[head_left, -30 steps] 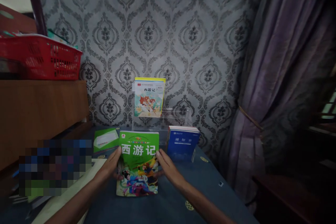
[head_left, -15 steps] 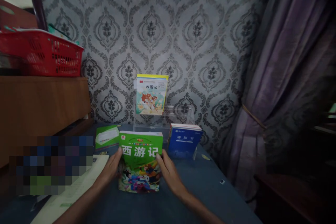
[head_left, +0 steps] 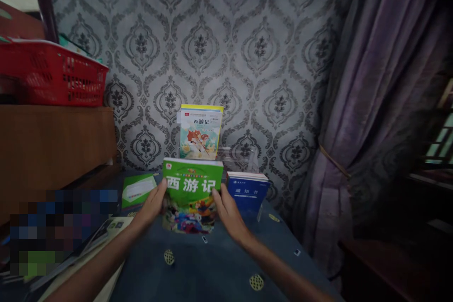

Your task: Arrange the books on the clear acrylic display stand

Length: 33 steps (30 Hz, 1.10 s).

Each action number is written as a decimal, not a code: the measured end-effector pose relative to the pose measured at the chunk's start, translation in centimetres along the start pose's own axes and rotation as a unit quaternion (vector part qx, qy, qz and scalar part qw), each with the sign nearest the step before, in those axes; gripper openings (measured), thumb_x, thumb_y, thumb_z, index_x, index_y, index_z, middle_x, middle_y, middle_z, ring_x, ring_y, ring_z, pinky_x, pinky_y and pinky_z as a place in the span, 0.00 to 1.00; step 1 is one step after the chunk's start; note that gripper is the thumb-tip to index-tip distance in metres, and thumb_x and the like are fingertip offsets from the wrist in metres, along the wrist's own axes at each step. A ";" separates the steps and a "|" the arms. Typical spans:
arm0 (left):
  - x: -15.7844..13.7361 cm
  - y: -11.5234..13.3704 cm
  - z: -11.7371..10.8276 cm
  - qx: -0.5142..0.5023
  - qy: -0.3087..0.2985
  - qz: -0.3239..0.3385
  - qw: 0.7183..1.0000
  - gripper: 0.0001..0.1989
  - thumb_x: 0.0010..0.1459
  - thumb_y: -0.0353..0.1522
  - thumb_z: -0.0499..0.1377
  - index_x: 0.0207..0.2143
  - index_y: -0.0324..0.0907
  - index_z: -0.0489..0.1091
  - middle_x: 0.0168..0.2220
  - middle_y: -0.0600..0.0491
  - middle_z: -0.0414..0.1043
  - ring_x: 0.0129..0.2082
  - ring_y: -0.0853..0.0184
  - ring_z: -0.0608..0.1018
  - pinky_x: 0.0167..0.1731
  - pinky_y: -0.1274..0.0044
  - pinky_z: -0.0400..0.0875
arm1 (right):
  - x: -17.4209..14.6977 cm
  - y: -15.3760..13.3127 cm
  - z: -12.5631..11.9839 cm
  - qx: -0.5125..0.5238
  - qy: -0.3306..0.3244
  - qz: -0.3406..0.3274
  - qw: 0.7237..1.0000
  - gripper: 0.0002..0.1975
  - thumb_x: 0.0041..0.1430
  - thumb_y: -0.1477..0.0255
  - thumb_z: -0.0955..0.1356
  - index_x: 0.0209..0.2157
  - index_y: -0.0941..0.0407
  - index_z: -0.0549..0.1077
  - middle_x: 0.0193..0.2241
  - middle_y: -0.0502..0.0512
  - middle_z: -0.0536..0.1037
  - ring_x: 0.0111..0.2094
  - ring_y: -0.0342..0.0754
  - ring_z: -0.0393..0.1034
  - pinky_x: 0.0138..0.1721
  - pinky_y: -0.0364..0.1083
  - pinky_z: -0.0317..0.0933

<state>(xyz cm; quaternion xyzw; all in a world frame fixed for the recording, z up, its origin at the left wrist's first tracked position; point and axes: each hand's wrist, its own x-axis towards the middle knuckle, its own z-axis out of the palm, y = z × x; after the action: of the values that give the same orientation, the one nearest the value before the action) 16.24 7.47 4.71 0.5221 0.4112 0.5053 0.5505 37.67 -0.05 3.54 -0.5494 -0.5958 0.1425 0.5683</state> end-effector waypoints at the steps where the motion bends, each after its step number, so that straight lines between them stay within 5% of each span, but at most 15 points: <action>1: 1.0 1.3 0.6 0.010 -0.018 0.040 0.999 0.24 0.59 0.50 0.58 0.45 0.40 0.77 0.45 0.45 0.80 0.52 0.52 0.76 0.44 0.70 0.75 | 1.5 -0.7 -0.5 -0.012 0.008 -0.027 1.000 0.21 0.64 0.50 0.59 0.43 0.52 0.68 0.37 0.55 0.77 0.44 0.54 0.72 0.45 0.50 0.67; 7: 8.0 8.7 4.2 0.027 -0.056 0.248 0.967 0.30 0.63 0.54 0.49 0.40 0.37 0.74 0.31 0.48 0.76 0.31 0.64 0.75 0.26 0.78 0.69 | 11.3 -4.6 -3.5 -0.064 0.055 -0.149 0.985 0.20 0.64 0.50 0.57 0.41 0.52 0.64 0.34 0.55 0.73 0.39 0.54 0.71 0.39 0.52 0.69; 11: 11.5 10.8 6.1 0.008 -0.045 0.312 0.949 0.31 0.63 0.56 0.46 0.38 0.38 0.72 0.26 0.52 0.69 0.23 0.70 0.69 0.22 0.80 0.64 | 15.3 -5.4 -4.4 -0.046 0.069 -0.187 0.979 0.24 0.64 0.48 0.57 0.47 0.52 0.64 0.40 0.59 0.73 0.42 0.56 0.72 0.33 0.51 0.71; 20: 15.1 8.8 6.9 0.012 -0.027 0.305 0.952 0.35 0.58 0.60 0.47 0.36 0.38 0.72 0.24 0.53 0.66 0.21 0.72 0.65 0.20 0.81 0.62 | 18.1 -3.0 -4.1 -0.055 0.044 -0.164 0.984 0.28 0.62 0.46 0.57 0.47 0.56 0.65 0.40 0.61 0.73 0.38 0.55 0.73 0.26 0.50 0.72; 33: 16.3 7.2 6.9 0.011 -0.047 0.272 0.961 0.36 0.56 0.63 0.48 0.35 0.39 0.73 0.21 0.54 0.62 0.21 0.70 0.67 0.17 0.81 0.64 | 19.2 -0.2 -3.9 -0.072 0.032 -0.125 0.989 0.28 0.64 0.47 0.57 0.54 0.52 0.65 0.43 0.58 0.75 0.40 0.56 0.76 0.34 0.51 0.73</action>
<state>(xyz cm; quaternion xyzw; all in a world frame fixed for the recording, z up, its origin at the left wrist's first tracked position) 24.55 22.06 13.86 0.6434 0.2329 0.6062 0.4054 45.68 13.81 14.92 -0.5147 -0.6498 0.0095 0.5593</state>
